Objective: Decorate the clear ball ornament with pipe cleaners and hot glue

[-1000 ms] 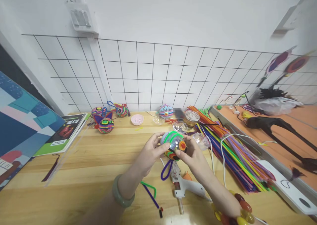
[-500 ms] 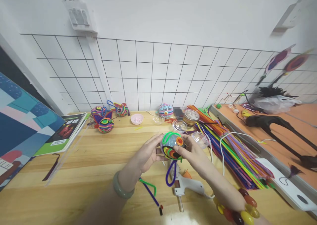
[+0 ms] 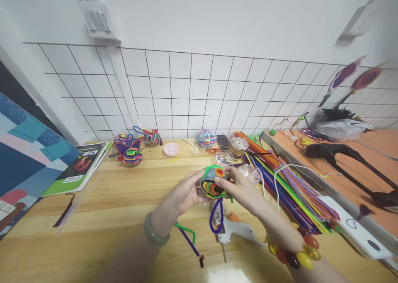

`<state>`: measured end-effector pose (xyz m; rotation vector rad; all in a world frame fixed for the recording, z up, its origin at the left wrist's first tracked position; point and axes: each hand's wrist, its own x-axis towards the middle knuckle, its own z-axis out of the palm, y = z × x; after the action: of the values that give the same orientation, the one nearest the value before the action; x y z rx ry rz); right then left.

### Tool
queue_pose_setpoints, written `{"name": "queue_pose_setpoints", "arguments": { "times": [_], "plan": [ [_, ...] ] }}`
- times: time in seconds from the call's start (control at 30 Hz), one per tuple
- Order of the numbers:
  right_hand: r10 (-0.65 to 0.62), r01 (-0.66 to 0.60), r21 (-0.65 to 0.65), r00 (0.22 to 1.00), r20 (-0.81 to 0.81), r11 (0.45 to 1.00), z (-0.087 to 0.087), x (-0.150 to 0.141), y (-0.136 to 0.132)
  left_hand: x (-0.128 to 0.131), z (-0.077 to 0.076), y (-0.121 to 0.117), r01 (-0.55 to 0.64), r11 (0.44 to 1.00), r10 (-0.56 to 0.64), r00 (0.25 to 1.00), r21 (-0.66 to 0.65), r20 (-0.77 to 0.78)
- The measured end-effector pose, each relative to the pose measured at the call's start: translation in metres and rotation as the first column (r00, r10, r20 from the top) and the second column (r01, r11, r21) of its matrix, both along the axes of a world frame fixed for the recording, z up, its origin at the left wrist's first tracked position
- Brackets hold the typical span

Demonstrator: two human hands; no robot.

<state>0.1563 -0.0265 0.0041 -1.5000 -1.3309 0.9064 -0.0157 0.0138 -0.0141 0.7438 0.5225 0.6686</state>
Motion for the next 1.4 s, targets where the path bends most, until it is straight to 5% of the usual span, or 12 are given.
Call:
{"name": "queue_pose_setpoints", "arguments": {
  "times": [0.37,0.6,0.87,1.13,1.4],
  "plan": [
    [0.075,-0.075,0.011,0.997,-0.026,0.997,0.005,-0.004,-0.007,0.005,0.006,-0.009,-0.100,0.990,0.100,0.995,0.099,0.004],
    [0.166,-0.147,0.260,0.985,-0.052,0.954,-0.002,0.004,-0.025,0.007,0.011,-0.018,-0.210,0.884,0.246,0.969,0.418,-0.034],
    [0.139,-0.187,0.540,0.982,0.129,0.821,-0.025,0.016,-0.044,-0.004,0.013,-0.025,-0.034,0.823,0.031,0.999,0.568,0.015],
    [0.101,-0.268,0.578,0.947,0.305,0.771,-0.030,0.020,-0.048,-0.011,0.012,-0.019,0.040,0.778,-0.069,0.997,0.627,0.022],
    [0.038,-0.351,0.564,0.870,0.491,0.748,-0.028,0.020,-0.053,-0.011,0.014,-0.018,0.113,0.845,-0.150,0.988,0.523,0.028]
  ]
}}
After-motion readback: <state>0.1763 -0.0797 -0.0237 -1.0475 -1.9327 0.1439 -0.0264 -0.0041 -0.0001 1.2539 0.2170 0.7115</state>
